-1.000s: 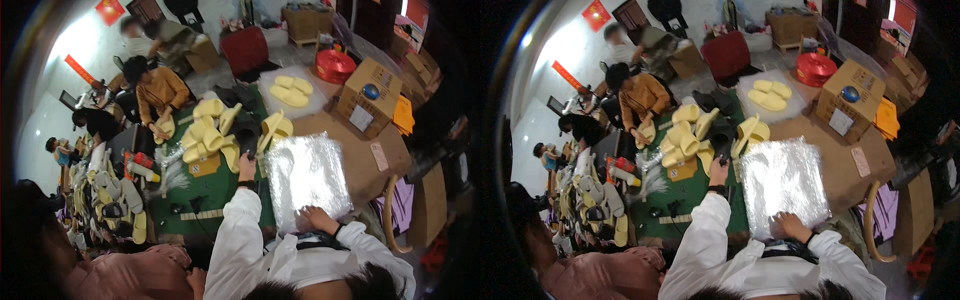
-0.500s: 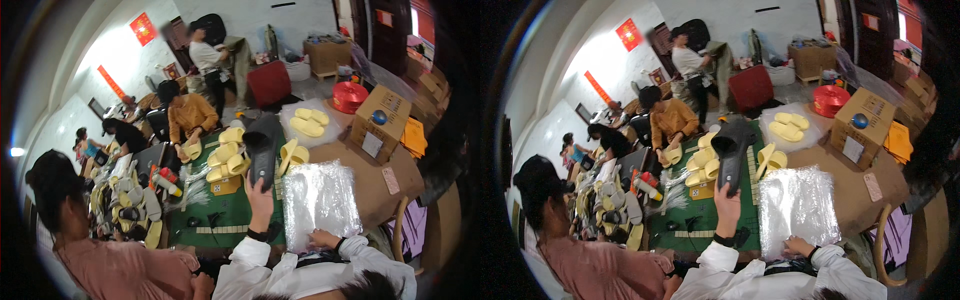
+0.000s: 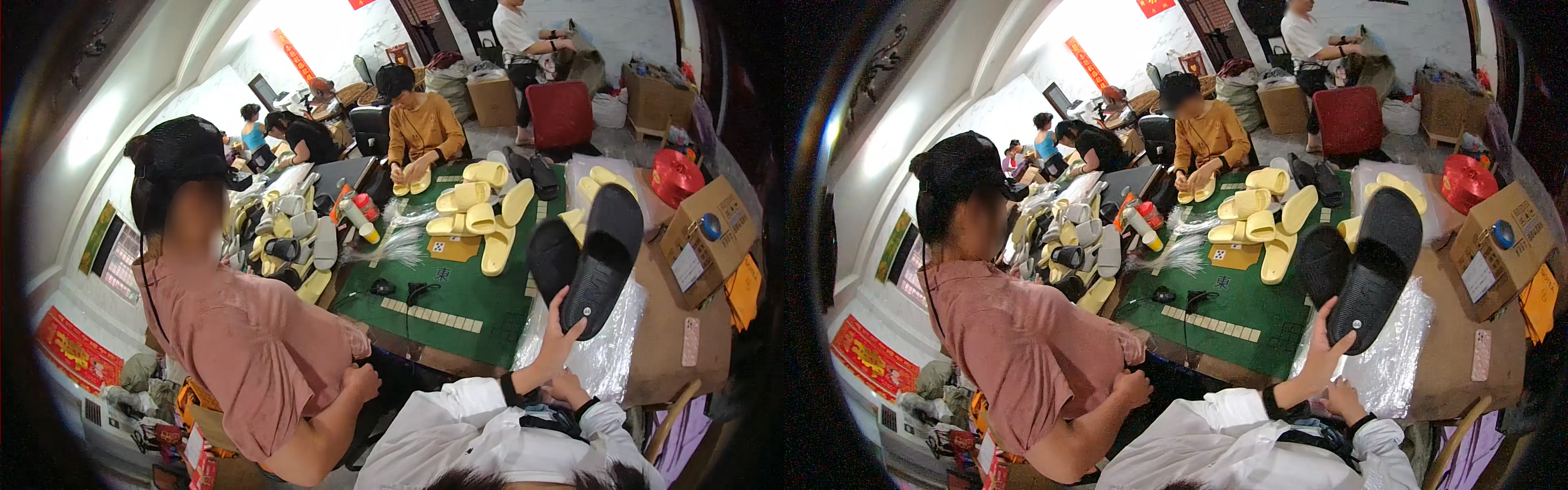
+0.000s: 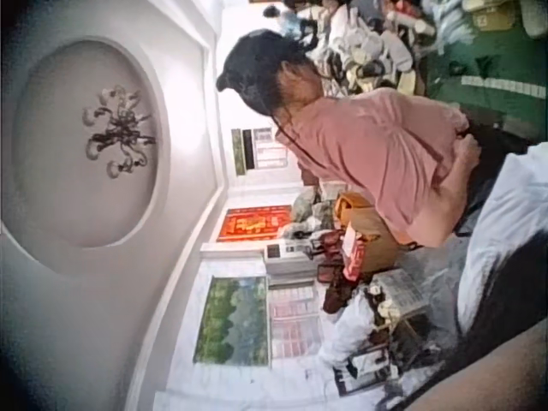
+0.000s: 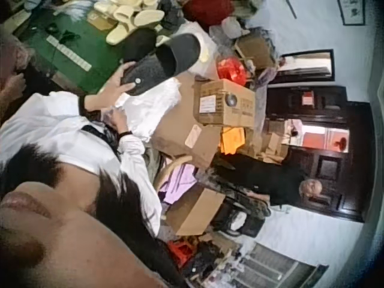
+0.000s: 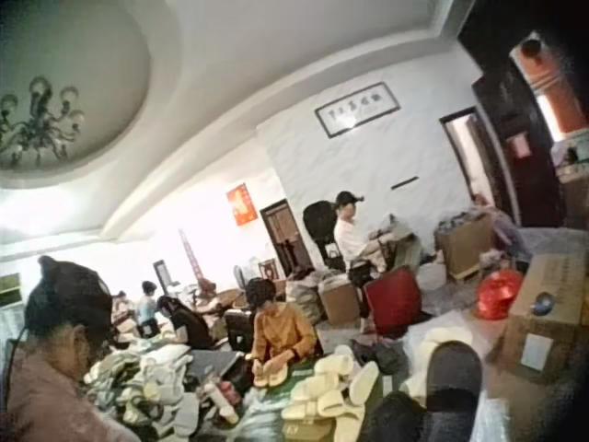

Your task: Packing finished slippers into plastic bags and organizing them on a workbench.

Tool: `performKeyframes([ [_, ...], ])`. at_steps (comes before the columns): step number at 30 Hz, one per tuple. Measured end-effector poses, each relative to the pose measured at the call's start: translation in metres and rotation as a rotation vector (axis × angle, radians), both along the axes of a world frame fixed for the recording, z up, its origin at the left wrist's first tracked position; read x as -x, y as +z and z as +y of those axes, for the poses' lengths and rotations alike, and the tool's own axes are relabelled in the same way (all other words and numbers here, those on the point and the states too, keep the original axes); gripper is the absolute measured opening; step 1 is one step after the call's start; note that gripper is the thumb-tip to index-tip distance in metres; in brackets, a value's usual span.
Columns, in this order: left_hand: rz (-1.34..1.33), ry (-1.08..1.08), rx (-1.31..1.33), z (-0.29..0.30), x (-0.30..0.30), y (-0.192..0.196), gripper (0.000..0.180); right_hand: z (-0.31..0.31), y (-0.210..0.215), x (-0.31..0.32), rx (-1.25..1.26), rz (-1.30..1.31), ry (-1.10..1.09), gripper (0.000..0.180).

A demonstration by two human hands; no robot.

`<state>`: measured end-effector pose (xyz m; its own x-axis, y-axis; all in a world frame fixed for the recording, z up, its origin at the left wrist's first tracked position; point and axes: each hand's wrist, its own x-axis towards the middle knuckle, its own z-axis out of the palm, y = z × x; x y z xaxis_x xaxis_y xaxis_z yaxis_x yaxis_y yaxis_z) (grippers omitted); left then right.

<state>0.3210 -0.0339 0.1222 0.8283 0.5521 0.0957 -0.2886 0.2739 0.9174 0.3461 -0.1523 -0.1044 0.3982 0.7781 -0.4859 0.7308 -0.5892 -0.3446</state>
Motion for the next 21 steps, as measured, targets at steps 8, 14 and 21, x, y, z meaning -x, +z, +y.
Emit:
performKeyframes([
  [8, 0.288, 0.067, -0.035, -0.027, -0.03, -0.165, 0.057, -0.019, 0.02, -0.01, -0.27, 0.072, -0.225, 0.036],
  [14, 0.57, -0.33, -0.404, -0.022, -0.001, -0.213, 0.053, -0.041, 0.015, -0.034, -1.053, 1.052, -1.429, 0.043],
  [21, 0.704, -0.657, -1.105, -0.013, 0.018, -0.231, 0.066, -0.031, 0.007, -0.041, -1.192, 0.375, -1.28, 0.042],
])
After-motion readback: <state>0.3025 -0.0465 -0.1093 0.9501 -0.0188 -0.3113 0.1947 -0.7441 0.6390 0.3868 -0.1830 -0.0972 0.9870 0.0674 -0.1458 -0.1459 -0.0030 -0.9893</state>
